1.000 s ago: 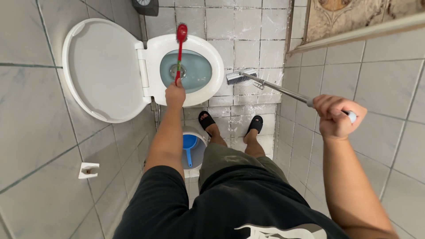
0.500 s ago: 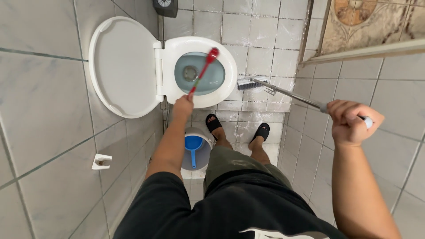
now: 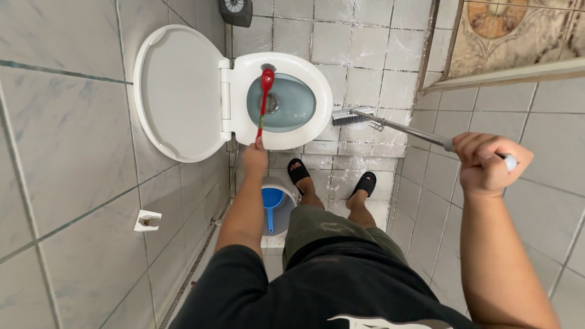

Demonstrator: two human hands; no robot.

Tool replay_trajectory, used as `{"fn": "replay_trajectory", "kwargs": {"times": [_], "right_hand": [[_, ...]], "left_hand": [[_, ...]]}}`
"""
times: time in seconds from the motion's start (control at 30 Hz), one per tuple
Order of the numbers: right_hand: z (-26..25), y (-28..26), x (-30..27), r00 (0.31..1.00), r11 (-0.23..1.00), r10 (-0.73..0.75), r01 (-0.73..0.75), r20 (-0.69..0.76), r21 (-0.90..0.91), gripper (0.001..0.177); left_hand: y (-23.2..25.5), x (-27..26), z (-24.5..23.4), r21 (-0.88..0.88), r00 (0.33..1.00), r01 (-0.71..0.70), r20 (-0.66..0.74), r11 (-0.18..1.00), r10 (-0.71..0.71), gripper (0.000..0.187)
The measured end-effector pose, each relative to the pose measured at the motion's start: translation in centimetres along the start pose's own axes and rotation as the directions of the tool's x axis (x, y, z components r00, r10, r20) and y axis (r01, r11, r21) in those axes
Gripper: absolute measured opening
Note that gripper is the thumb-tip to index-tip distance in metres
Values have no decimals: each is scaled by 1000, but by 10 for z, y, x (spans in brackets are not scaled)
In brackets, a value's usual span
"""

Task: Cleaning the toilet bowl and scrubbing the tiled bathroom floor using cleaning agents and brushes.

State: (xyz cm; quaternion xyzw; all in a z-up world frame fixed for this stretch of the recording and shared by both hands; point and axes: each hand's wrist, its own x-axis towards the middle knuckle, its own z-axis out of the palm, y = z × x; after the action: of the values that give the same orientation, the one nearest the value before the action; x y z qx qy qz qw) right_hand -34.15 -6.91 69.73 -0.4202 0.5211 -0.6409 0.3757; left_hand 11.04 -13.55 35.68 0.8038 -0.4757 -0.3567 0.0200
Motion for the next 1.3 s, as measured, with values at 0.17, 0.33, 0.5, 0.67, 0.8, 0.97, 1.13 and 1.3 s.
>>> {"fn": "replay_trajectory", "kwargs": {"times": [0.17, 0.33, 0.5, 0.67, 0.8, 0.97, 1.13, 1.3], "right_hand": [[10, -8, -1, 1000, 1000, 4, -4, 8, -24, 21], [12, -10, -3, 1000, 999, -14, 15, 26, -46, 19], [3, -15, -3, 999, 999, -15, 16, 34, -29, 17], [-14, -16, -5, 997, 999, -32, 33, 65, -3, 17], [-20, -9, -7, 998, 999, -26, 24, 61, 31, 18], [-5, -8, -6, 993, 997, -73, 72, 88, 15, 18], [-15, -2, -13, 991, 996, -82, 79, 104, 38, 21], [-34, 11, -12, 995, 994, -77, 71, 66, 87, 26]], "left_hand": [[38, 4, 19, -95, 994, -112, -2, 989, 112, 61], [69, 13, 25, -169, 990, -28, 130, 985, 50, 56], [24, -58, 85, -6, 907, -247, 349, 969, 234, 59], [-57, -134, 34, -35, 954, -69, 290, 997, 76, 66], [-82, -131, -48, 89, 969, 184, 149, 979, -196, 67], [-64, -128, -59, 190, 973, 188, 94, 964, -208, 67], [-50, -117, -68, 345, 981, 39, 166, 938, -102, 64], [-65, -9, -122, 490, 995, -93, 23, 867, 93, 59]]}}
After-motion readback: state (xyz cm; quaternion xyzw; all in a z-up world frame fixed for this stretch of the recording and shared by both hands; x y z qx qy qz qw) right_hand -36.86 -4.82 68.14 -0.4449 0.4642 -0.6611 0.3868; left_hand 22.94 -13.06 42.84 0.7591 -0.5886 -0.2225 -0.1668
